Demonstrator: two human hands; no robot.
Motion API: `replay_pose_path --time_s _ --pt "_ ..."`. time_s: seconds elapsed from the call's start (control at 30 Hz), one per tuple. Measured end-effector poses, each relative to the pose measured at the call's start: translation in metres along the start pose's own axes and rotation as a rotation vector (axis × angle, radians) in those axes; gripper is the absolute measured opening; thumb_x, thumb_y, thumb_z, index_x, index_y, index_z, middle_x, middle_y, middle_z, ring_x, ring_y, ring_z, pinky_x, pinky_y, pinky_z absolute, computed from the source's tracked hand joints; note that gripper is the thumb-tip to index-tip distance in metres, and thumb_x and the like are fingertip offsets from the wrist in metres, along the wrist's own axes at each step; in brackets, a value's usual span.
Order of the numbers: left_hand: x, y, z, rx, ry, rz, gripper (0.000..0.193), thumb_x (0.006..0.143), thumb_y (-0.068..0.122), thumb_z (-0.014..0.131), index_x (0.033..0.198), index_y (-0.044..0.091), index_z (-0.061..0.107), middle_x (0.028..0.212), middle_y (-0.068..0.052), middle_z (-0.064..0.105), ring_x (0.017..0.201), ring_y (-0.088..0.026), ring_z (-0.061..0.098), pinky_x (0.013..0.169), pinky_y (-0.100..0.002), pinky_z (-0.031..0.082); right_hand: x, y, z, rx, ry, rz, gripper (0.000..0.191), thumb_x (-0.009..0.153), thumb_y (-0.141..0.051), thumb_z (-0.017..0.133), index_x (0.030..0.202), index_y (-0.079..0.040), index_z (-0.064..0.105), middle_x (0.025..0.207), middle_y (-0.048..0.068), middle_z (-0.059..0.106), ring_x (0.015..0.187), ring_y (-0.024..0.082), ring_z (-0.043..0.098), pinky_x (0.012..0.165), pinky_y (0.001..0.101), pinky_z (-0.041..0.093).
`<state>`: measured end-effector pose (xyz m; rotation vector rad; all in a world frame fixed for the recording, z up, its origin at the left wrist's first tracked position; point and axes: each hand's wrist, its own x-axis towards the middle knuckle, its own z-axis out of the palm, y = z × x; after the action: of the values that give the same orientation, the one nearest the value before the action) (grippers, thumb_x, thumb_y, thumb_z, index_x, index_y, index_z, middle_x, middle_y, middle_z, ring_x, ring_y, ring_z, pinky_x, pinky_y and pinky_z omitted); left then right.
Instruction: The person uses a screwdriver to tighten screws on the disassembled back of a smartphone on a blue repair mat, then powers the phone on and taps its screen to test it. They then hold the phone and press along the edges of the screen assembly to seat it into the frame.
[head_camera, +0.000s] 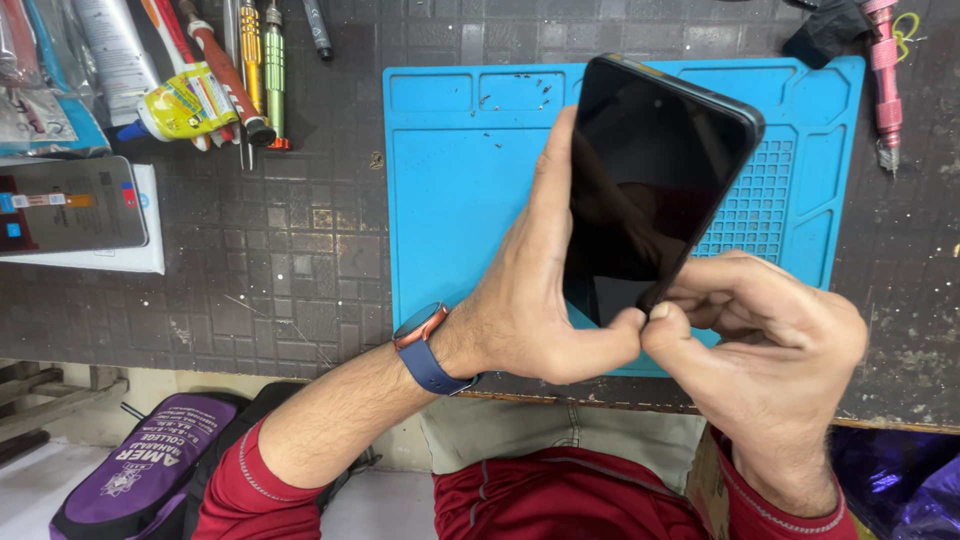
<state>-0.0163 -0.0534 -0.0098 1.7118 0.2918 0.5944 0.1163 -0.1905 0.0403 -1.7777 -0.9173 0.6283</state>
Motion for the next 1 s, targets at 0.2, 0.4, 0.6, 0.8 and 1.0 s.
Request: replay_pose_path --time_s 0.2,0.4,0.6,0.8,1.0 --pt "0.0019 -0.0001 0.0029 -0.020 -0.012 -0.028 0.129 0.083 0.021 0.088 0.163 -0.004 -0.011 0.164 -0.024 0.032 0.151 -0.030 0.039 0.128 -0.036 0.034 -0.0012 0.0037 -0.0032 -0.130 0.036 -0.015 0.011 0.086 0.010 0.073 0.094 0.004 0.068 0.075 0.004 0.068 0.061 0.001 0.060 0.053 0.0132 0.043" --pt "0.0023 -0.0015 0.0023 -0.028 -0.004 -0.034 0.131 0.080 0.021 0.090 0.163 -0.003 -0.008 0.162 -0.022 0.035 0.150 -0.030 0.040 0.128 -0.036 0.034 -0.0014 0.0020 -0.0011 -0.154 0.052 -0.022 0.010 0.085 0.009 0.071 0.092 0.003 0.066 0.072 0.001 0.064 0.060 0.000 0.059 0.053 0.0140 0.043" --pt "0.0012 -0.0015 0.0036 -0.016 0.000 -0.039 0.128 0.078 0.019 0.088 0.164 -0.004 -0.006 0.162 -0.023 0.035 0.149 -0.030 0.041 0.127 -0.034 0.035 -0.0012 0.0007 -0.0005 -0.191 0.096 0.022 0.008 0.086 0.008 0.069 0.087 0.003 0.064 0.065 -0.002 0.058 0.061 -0.001 0.055 0.054 0.0156 0.040" --pt "0.0032 -0.0017 0.0041 0.004 -0.004 -0.032 0.128 0.079 0.021 0.088 0.164 -0.004 -0.004 0.163 -0.023 0.036 0.149 -0.030 0.042 0.127 -0.034 0.037 -0.0030 0.0057 0.0002 -0.176 0.104 0.070 0.010 0.089 0.008 0.067 0.085 0.001 0.061 0.061 -0.003 0.054 0.055 -0.003 0.048 0.048 0.0145 0.032" --pt "0.0016 -0.0004 0.0044 0.036 -0.003 -0.025 0.128 0.077 0.022 0.089 0.163 -0.004 -0.002 0.164 -0.025 0.034 0.150 -0.032 0.041 0.128 -0.036 0.036 -0.0047 0.0083 0.0005 -0.151 0.113 0.084 0.012 0.091 0.006 0.066 0.083 0.000 0.060 0.059 -0.005 0.052 0.054 -0.003 0.045 0.048 0.0145 0.031"
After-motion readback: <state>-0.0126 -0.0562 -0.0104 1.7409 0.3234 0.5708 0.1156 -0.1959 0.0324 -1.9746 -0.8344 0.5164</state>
